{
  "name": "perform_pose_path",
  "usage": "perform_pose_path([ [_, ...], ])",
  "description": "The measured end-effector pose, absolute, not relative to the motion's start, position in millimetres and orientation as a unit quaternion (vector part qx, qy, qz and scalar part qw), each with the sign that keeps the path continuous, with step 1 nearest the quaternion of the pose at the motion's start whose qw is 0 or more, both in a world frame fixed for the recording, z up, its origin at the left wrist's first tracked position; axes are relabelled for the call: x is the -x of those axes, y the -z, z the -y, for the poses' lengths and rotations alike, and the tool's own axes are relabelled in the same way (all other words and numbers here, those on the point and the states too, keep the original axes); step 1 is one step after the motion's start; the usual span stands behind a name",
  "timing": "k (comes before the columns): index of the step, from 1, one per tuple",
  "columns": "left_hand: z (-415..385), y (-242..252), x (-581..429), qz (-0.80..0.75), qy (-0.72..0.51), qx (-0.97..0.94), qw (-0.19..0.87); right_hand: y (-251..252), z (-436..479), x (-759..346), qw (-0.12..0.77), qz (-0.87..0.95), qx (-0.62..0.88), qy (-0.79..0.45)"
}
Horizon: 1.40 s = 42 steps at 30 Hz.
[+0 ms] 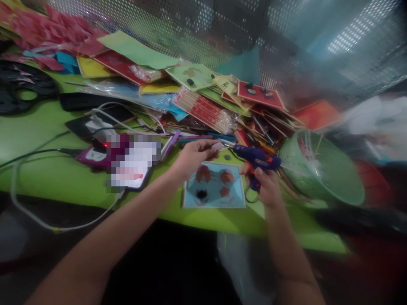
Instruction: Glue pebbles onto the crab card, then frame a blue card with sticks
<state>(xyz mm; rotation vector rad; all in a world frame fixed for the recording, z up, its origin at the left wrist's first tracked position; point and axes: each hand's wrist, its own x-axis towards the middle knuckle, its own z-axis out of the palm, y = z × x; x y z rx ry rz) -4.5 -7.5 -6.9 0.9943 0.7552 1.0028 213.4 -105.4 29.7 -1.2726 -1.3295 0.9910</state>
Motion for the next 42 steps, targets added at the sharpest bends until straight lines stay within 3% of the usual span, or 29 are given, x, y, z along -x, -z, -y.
perform_pose_path([
  [18,10,8,6,-0.361,-0.441,-0.516,0.639,-22,105,-211,0.462,0.549,0.564,-0.409],
  [42,7,13,5,-0.340,-0.446,-0.523,0.642,-19,103,-212,0.442,0.550,0.590,-0.393],
])
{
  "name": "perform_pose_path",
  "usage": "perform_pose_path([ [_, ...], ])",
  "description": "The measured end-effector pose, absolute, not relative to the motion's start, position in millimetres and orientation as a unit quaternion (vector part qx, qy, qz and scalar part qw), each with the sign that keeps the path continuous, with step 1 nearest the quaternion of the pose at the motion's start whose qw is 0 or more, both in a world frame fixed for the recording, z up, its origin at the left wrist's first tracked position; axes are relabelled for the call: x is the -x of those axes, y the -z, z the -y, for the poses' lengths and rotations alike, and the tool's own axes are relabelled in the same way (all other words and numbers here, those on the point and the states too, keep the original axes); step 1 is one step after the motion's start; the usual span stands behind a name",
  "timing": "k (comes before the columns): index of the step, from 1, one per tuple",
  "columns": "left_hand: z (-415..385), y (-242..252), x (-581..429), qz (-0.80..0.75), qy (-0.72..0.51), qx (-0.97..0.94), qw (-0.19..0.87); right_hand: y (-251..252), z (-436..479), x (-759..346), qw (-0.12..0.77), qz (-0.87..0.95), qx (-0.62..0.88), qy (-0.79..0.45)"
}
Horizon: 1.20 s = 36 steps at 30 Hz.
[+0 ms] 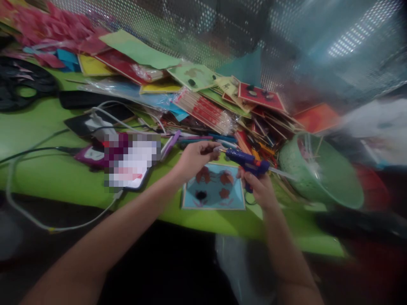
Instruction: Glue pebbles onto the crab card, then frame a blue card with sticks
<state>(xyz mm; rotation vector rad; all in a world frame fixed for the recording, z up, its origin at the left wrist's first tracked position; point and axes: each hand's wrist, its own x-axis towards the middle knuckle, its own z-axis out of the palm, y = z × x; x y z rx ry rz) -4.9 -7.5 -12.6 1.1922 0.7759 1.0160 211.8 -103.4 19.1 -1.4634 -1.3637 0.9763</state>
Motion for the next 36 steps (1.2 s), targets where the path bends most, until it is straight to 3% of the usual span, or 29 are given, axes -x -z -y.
perform_pose_path([
  [36,10,6,4,-0.345,-0.446,-0.512,0.648,-21,101,-214,0.455,0.567,0.577,-0.372],
])
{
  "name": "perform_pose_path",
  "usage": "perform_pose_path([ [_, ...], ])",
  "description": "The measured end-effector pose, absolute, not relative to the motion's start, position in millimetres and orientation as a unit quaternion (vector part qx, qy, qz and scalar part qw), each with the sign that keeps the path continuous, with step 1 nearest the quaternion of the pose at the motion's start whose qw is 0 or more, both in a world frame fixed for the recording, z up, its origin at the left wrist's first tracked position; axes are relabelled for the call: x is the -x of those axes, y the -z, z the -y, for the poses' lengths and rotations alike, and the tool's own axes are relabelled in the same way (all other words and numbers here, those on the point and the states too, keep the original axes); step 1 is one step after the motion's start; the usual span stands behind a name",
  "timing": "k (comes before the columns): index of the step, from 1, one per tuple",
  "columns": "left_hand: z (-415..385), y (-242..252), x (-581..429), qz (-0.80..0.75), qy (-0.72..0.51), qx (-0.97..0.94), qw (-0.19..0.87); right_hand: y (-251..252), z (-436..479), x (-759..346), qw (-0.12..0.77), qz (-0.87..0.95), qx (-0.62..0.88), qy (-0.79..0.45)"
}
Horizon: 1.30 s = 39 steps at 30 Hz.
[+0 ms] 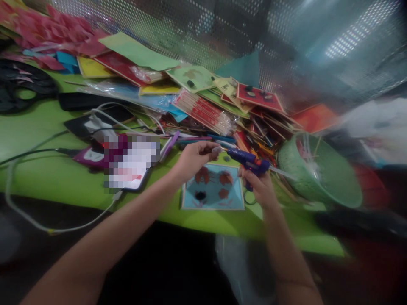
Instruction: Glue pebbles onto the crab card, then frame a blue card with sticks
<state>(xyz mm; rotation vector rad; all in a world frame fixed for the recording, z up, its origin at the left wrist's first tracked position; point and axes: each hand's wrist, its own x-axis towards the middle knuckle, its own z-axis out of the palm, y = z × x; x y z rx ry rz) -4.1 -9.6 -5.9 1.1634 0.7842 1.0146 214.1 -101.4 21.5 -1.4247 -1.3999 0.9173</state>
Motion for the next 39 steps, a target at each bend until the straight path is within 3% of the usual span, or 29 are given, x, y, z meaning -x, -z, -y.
perform_pose_path([
  [39,8,11,4,-0.334,-0.442,-0.512,0.656,-30,101,-204,0.438,0.573,0.580,-0.379],
])
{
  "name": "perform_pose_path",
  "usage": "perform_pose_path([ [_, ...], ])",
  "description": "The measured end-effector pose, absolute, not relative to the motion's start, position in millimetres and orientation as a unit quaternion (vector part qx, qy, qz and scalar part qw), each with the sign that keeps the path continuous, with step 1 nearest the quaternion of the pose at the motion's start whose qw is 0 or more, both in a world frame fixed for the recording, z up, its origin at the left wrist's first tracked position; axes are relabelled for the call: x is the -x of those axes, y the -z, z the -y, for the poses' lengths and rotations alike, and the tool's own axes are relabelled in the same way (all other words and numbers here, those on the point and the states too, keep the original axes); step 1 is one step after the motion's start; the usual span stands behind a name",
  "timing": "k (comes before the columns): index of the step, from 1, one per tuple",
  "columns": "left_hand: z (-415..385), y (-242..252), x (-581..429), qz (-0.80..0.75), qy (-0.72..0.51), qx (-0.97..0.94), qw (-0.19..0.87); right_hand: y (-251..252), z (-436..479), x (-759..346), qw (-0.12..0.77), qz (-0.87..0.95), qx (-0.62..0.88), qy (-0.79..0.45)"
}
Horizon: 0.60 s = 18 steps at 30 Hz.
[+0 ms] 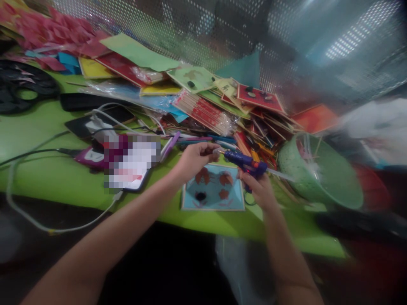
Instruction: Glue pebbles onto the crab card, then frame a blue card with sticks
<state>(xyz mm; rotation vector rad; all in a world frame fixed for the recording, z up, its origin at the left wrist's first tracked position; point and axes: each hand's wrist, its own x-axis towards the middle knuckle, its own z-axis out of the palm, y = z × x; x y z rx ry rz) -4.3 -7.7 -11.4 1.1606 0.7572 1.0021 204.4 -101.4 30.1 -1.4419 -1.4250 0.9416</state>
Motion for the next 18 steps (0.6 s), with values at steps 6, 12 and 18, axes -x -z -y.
perform_pose_path([
  [6,7,14,4,-0.325,-0.441,-0.516,0.659,-27,103,-204,0.432,0.573,0.573,-0.396],
  [12,6,11,4,-0.335,-0.441,-0.505,0.662,-24,102,-212,0.434,0.581,0.577,-0.376],
  [18,8,8,5,-0.343,-0.436,-0.502,0.663,-27,101,-209,0.442,0.586,0.569,-0.370],
])
